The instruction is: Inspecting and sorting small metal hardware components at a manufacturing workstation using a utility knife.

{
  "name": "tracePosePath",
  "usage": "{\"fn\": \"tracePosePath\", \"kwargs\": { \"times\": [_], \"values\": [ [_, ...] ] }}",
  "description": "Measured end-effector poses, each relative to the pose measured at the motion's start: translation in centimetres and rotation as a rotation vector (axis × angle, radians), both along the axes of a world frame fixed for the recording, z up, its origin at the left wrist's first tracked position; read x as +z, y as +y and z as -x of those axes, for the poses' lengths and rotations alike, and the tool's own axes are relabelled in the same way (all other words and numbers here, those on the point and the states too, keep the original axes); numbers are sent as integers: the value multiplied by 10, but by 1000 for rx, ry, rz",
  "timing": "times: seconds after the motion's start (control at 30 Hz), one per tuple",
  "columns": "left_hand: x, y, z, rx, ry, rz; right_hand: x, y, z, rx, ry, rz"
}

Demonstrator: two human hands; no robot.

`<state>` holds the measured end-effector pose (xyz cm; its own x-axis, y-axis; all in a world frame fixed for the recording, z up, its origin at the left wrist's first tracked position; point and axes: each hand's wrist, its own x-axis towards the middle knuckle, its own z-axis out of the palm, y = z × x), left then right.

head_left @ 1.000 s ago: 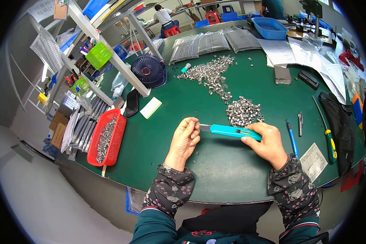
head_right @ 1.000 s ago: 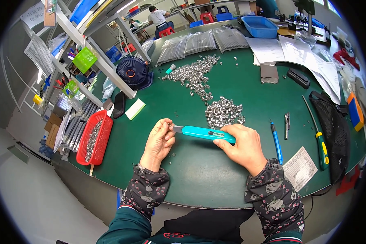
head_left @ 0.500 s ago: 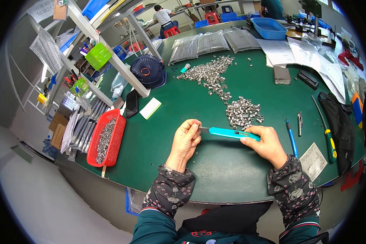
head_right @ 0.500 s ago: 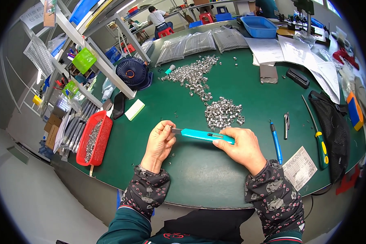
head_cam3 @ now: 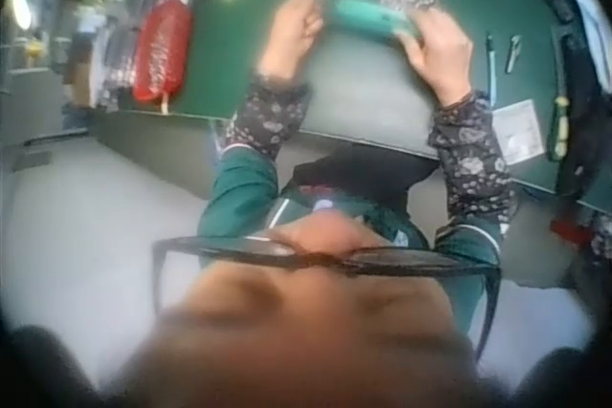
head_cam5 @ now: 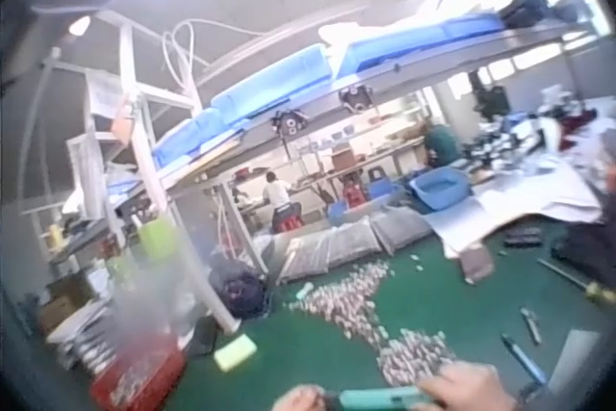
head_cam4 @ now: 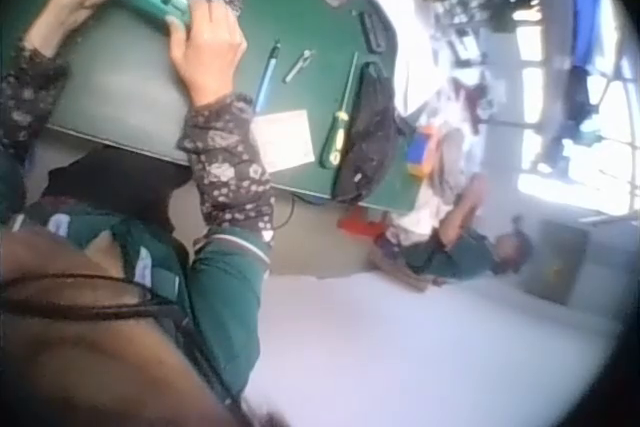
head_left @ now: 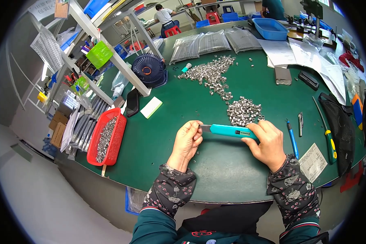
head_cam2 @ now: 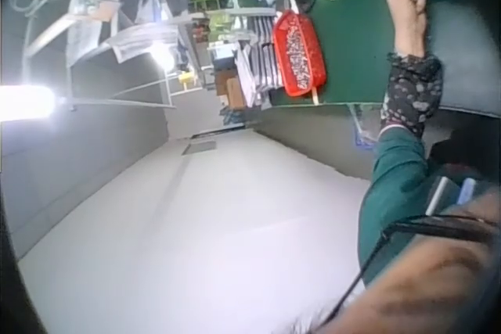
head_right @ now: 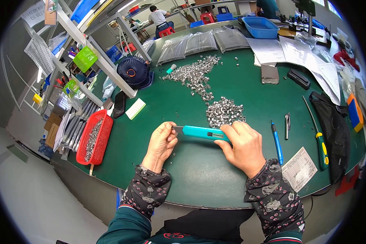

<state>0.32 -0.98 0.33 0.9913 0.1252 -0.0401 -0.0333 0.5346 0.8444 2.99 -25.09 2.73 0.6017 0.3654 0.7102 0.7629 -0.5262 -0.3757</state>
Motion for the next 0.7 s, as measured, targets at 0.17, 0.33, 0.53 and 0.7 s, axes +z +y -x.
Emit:
{"fn": "tracePosePath", "kwargs": {
  "times": [0.17, 0.33, 0.53, 0.7],
  "values": [
    [0, 1, 0, 17, -16, 31, -2, -1, -4, -72, -31, -92],
    [3, 1, 1, 49, -11, 56, -6, -1, -4, -82, -65, 161],
    [3, 4, -3, 106, -94, 1, -10, 1, -6, -105, -119, 297],
    [7, 1, -2, 150, -68, -47, -1, 0, -2, -117, 50, -19]
  ]
}}
